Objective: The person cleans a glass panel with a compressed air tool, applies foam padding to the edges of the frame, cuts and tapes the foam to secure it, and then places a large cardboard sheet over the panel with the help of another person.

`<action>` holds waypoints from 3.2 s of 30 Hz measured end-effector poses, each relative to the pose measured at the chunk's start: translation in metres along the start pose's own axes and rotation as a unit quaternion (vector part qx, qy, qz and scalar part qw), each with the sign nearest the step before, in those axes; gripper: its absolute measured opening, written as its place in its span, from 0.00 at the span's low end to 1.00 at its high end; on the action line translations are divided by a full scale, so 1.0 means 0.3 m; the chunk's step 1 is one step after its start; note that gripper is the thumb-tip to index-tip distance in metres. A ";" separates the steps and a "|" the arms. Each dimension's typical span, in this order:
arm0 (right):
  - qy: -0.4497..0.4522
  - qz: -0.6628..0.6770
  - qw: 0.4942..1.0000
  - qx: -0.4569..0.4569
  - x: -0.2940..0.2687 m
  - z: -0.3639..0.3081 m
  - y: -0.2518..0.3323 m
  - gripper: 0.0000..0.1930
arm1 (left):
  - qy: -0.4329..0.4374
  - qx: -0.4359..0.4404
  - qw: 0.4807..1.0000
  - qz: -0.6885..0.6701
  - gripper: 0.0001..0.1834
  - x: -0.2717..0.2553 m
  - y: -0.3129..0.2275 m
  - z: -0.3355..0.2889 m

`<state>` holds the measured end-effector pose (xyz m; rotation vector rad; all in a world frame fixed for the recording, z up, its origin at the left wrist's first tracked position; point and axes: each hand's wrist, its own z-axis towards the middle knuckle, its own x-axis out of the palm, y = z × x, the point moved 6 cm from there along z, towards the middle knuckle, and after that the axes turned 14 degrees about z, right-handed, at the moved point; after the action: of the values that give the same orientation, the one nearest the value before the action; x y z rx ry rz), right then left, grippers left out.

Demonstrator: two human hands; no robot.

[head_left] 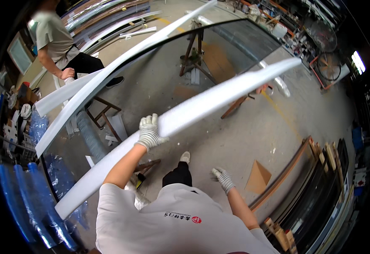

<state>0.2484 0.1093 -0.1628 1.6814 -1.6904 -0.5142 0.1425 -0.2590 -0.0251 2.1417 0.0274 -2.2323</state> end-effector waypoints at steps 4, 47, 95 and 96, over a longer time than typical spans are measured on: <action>0.049 0.064 0.997 0.000 0.075 0.244 0.311 0.33 | -0.031 0.044 0.998 -0.025 0.59 -0.022 -0.295 0.265; 0.271 0.529 0.774 -0.220 -0.663 1.165 2.034 0.60 | 0.321 0.161 0.711 -0.604 0.68 0.058 -1.419 1.692; -0.014 0.162 0.978 0.130 -2.273 1.790 1.960 0.13 | -0.047 -0.147 0.983 0.098 0.43 0.113 -2.326 2.600; -0.025 0.146 0.981 0.127 -2.310 1.795 2.005 0.14 | -0.064 -0.154 0.981 0.096 0.43 0.125 -2.326 2.609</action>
<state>-0.6072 0.7367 -0.2416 1.5620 -2.0680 -0.2095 -0.6728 0.4009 -0.0439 1.7631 0.1452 -2.0923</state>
